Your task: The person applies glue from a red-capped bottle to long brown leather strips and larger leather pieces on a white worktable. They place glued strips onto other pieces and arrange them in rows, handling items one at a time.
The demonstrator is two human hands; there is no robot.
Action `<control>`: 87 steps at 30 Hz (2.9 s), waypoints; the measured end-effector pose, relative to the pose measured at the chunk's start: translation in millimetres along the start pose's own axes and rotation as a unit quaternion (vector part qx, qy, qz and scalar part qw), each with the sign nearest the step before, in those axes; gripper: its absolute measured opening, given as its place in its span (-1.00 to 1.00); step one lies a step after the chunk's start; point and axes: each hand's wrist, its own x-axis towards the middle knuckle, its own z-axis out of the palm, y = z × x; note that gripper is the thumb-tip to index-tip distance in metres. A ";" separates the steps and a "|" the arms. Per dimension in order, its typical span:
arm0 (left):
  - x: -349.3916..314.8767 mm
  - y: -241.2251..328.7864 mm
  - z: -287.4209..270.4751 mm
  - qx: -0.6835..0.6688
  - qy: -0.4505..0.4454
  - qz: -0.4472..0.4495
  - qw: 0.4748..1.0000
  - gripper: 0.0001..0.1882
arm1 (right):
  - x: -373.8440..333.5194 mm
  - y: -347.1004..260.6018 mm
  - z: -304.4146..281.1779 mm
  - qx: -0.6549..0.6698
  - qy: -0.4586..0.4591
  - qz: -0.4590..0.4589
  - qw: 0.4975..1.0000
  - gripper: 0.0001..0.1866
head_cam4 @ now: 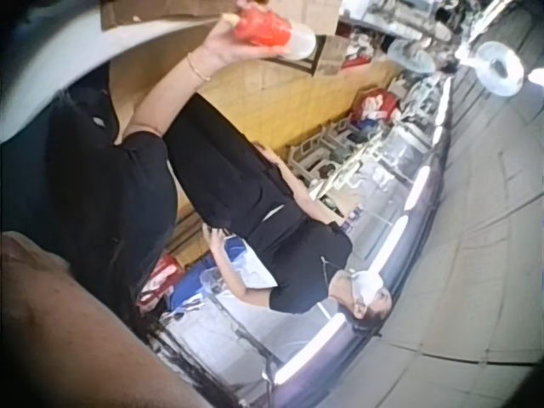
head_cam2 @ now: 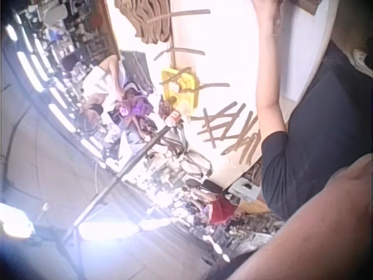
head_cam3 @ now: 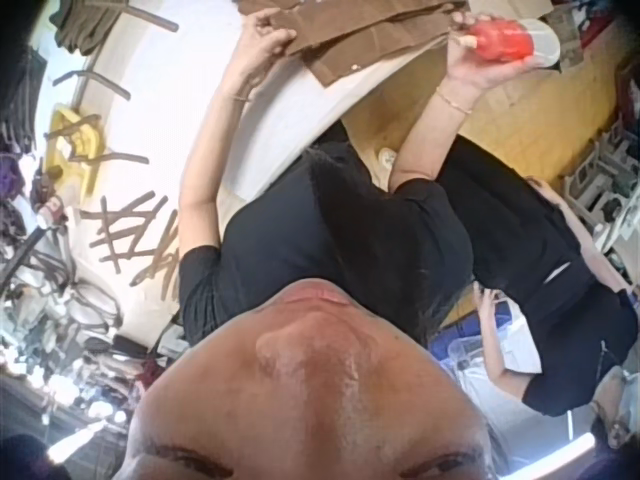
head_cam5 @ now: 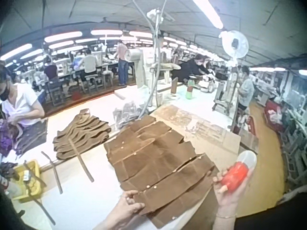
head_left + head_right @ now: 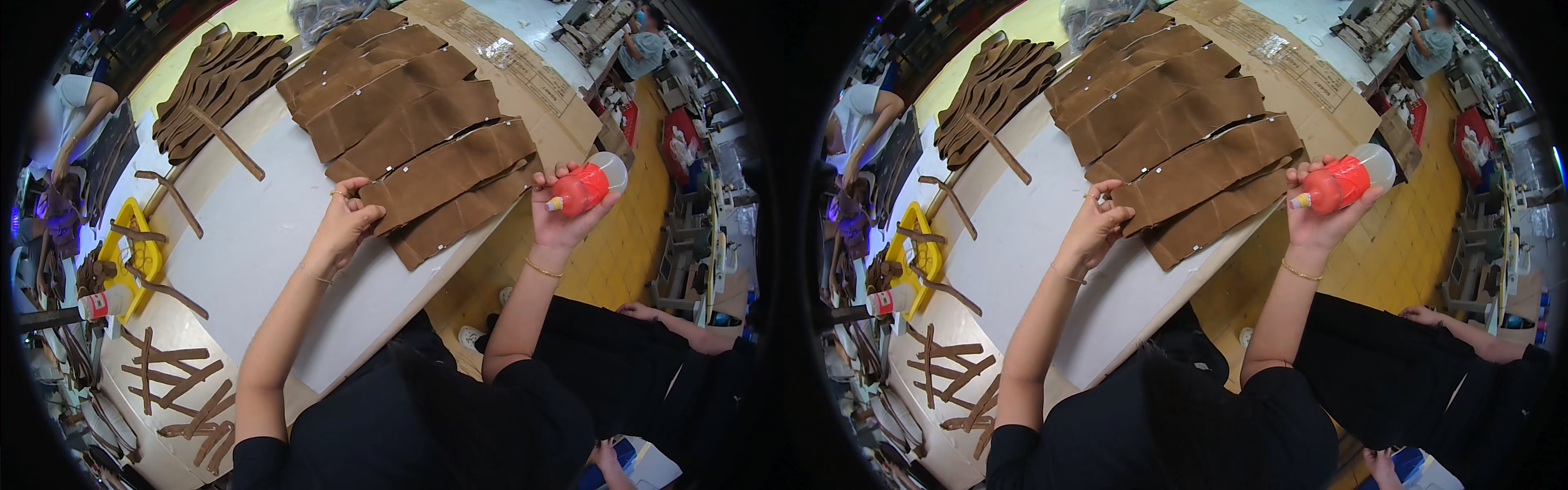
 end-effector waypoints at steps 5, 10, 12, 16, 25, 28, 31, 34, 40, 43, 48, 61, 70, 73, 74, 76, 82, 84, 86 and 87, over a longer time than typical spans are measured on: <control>9.0 30.0 20.6 0.031 -0.074 -0.096 0.992 -0.26 | -0.2 -7.3 0.0 0.023 0.002 0.000 1.000 -0.16; 19.6 60.1 27.2 0.031 -0.144 0.026 0.989 -0.45 | -1.3 -11.8 0.8 0.032 -0.019 0.032 0.999 -0.16; 2.2 87.9 50.0 0.000 -0.184 0.121 0.975 -0.53 | 3.6 -20.1 -13.5 0.017 -0.057 0.002 0.998 -0.18; -72.0 142.8 62.9 -0.032 -0.235 0.259 0.936 -0.74 | 2.9 -24.1 2.1 -0.013 -0.099 0.020 0.995 -0.19; -208.7 181.9 -5.6 0.056 -0.049 0.286 0.955 -0.65 | 6.5 20.5 31.2 -0.010 -0.080 0.058 0.995 -0.25; -236.9 181.0 -24.2 0.162 0.110 0.412 0.890 -0.58 | 8.8 36.2 41.5 0.016 -0.148 0.112 0.983 -0.23; -268.9 153.0 -29.3 0.144 0.193 0.485 0.841 -0.56 | 2.1 50.7 55.5 0.036 -0.149 0.152 0.976 -0.21; -305.4 104.9 -33.8 0.100 0.066 0.461 0.879 -0.63 | 2.7 62.4 58.2 0.038 -0.152 0.148 0.977 -0.22; -304.1 -0.3 -40.2 0.259 0.022 -0.062 0.964 -0.47 | -3.9 73.4 66.1 0.036 -0.149 0.176 0.972 -0.23; -310.8 -50.4 -58.8 0.373 0.021 -0.105 0.922 -0.46 | -9.3 89.8 67.4 0.025 -0.140 0.206 0.968 -0.22; -312.4 -51.6 -83.9 0.442 0.021 -0.041 0.896 -0.54 | -30.6 120.5 76.6 0.017 -0.137 0.279 0.950 -0.20; -149.2 -31.0 -145.7 0.300 0.383 0.075 0.870 -0.62 | -63.6 184.0 78.7 -0.031 -0.173 0.384 0.906 -0.18; -124.8 -38.4 -159.2 0.340 0.401 0.104 0.844 -0.71 | -66.2 228.2 79.8 -0.078 -0.183 0.503 0.841 -0.28; -127.0 -34.1 -164.4 0.227 0.373 0.054 0.898 -0.73 | -75.2 245.4 87.8 -0.046 -0.178 0.609 0.771 -0.30; -127.7 -29.7 -164.2 0.213 0.355 0.038 0.909 -0.73 | -83.9 250.4 92.7 -0.065 -0.153 0.604 0.779 -0.31; -129.5 -22.3 -162.1 0.183 0.325 0.007 0.928 -0.72 | -96.4 259.1 99.4 -0.057 -0.097 0.596 0.795 -0.30; -138.7 -23.0 -168.4 0.044 0.306 0.019 0.951 -0.64 | -92.9 251.6 97.4 -0.074 -0.064 0.541 0.836 -0.29; -146.9 -26.3 -171.7 -0.025 0.329 0.072 0.941 -0.62 | -84.6 245.5 91.4 -0.077 -0.059 0.528 0.843 -0.29; -152.8 -31.5 -171.7 -0.141 0.337 0.120 0.923 -0.58 | -76.4 238.2 88.7 -0.088 -0.057 0.509 0.854 -0.29; -156.1 -33.7 -172.6 -0.183 0.327 0.111 0.921 -0.58 | -72.4 236.0 86.1 -0.091 -0.058 0.506 0.856 -0.29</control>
